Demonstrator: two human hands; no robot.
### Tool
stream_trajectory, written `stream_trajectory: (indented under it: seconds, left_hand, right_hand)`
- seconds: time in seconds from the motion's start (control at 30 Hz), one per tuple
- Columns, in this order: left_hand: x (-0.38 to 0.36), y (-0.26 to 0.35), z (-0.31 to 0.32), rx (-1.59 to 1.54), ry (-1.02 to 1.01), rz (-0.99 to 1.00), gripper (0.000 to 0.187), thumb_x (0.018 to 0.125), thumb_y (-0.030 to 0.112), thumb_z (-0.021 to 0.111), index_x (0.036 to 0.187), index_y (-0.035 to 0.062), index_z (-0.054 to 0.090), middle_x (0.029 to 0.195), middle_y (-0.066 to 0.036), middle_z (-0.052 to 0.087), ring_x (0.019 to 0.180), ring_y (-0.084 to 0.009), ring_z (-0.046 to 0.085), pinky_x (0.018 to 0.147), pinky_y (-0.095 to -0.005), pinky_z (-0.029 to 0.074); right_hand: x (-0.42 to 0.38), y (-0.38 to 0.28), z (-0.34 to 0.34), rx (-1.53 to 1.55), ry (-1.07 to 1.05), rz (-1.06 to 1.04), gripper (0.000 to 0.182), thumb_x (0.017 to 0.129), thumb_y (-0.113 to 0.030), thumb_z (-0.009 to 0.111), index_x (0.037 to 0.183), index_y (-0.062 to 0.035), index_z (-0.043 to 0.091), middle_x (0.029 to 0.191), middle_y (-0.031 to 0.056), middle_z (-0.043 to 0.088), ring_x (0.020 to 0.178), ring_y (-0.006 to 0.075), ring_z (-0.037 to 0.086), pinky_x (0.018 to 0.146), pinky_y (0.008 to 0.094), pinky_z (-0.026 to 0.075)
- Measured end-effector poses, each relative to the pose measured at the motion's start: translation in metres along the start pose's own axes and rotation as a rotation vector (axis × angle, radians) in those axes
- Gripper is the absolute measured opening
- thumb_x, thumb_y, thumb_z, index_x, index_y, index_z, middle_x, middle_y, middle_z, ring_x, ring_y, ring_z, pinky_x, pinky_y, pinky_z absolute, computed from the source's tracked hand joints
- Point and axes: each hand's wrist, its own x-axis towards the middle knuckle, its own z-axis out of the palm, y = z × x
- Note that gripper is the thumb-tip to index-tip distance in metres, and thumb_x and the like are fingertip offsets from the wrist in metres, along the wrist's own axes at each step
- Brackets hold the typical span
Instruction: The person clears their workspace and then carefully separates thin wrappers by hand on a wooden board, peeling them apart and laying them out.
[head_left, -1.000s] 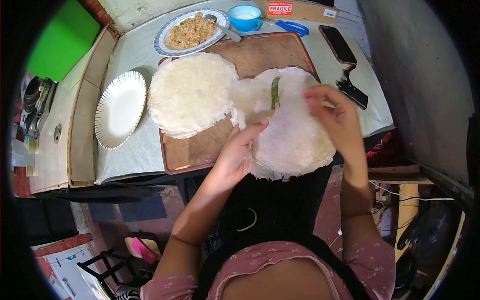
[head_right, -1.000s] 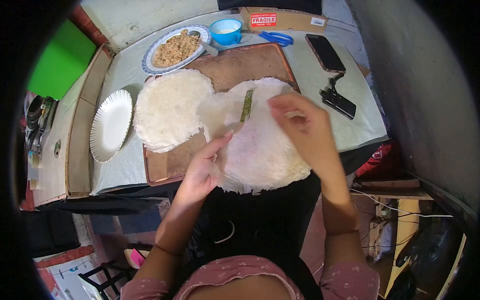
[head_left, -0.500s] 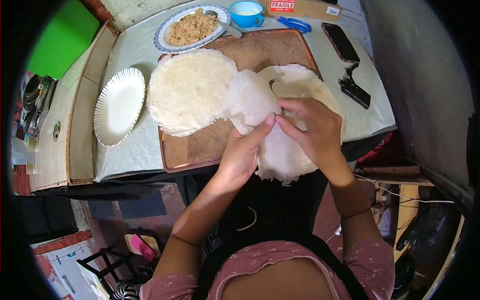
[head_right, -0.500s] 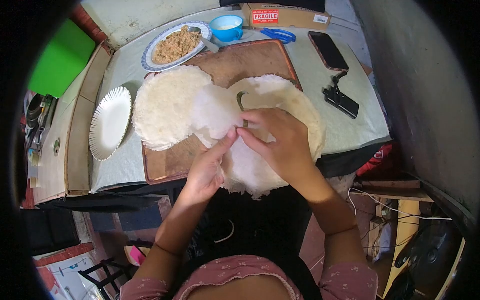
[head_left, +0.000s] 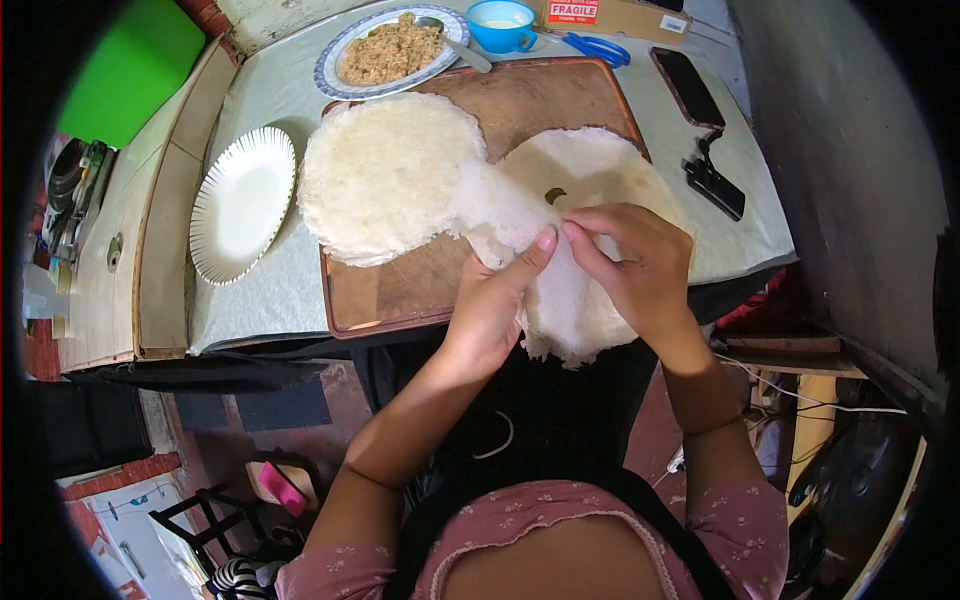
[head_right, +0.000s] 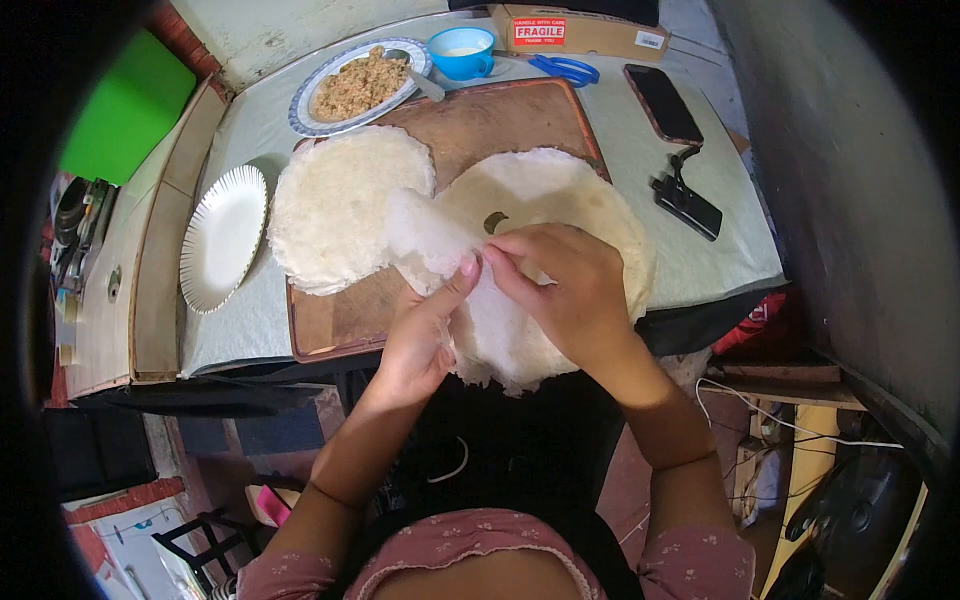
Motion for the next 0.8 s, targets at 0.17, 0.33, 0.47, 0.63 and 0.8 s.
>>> stream_trajectory:
  seconds: [0.17, 0.33, 0.47, 0.63, 0.8]
  left_hand:
    - [-0.001, -0.005, -0.004, 0.01, 0.0, 0.035, 0.037, 0.095, 0.014, 0.067, 0.127, 0.0002, 0.056, 0.119, -0.009, 0.065, 0.108, -0.0161, 0.062, 0.093, -0.0322, 0.051]
    - [-0.019, -0.004, -0.001, 0.046, 0.072, 0.089, 0.036, 0.094, 0.012, 0.068, 0.126, -0.0009, 0.057, 0.119, -0.009, 0.065, 0.107, -0.0164, 0.062, 0.093, -0.0327, 0.05]
    - [-0.032, -0.003, -0.012, 0.147, 0.127, 0.138, 0.035, 0.094, 0.012, 0.069, 0.125, -0.0009, 0.059, 0.118, -0.01, 0.066, 0.106, -0.0166, 0.063, 0.092, -0.0327, 0.05]
    - [-0.038, 0.0, -0.02, 0.172, 0.165, 0.139, 0.034, 0.093, 0.011, 0.069, 0.124, -0.0004, 0.06, 0.117, -0.01, 0.066, 0.105, -0.0169, 0.063, 0.092, -0.0331, 0.05]
    - [-0.039, 0.0, -0.027, 0.185, 0.176, 0.151, 0.034, 0.093, 0.01, 0.069, 0.124, -0.0004, 0.059, 0.118, -0.01, 0.066, 0.106, -0.0175, 0.063, 0.093, -0.0336, 0.05]
  right_hand:
    - [0.005, 0.002, -0.006, 0.061, -0.079, 0.183, 0.013, 0.081, -0.006, 0.075, 0.093, -0.0009, 0.072, 0.083, 0.0095, 0.072, 0.07, 0.0173, 0.067, 0.064, 0.0286, 0.051]
    - [0.015, 0.018, -0.007, 0.282, -0.131, 0.382, 0.015, 0.088, -0.013, 0.072, 0.093, 0.0012, 0.072, 0.078, 0.0057, 0.07, 0.069, 0.0091, 0.064, 0.064, 0.0251, 0.049]
    - [0.027, 0.028, -0.007, 0.377, -0.181, 0.426, 0.018, 0.091, -0.016, 0.07, 0.093, 0.0018, 0.072, 0.077, 0.0035, 0.069, 0.07, 0.0072, 0.061, 0.065, 0.0231, 0.048]
    - [0.033, 0.032, -0.005, 0.333, -0.185, 0.371, 0.018, 0.093, -0.016, 0.068, 0.094, 0.0022, 0.071, 0.077, 0.0029, 0.067, 0.07, 0.006, 0.06, 0.065, 0.0218, 0.046]
    - [0.037, 0.029, -0.007, 0.333, -0.14, 0.322, 0.019, 0.093, -0.017, 0.068, 0.094, 0.0022, 0.07, 0.077, 0.0025, 0.067, 0.071, 0.0054, 0.059, 0.064, 0.0217, 0.046]
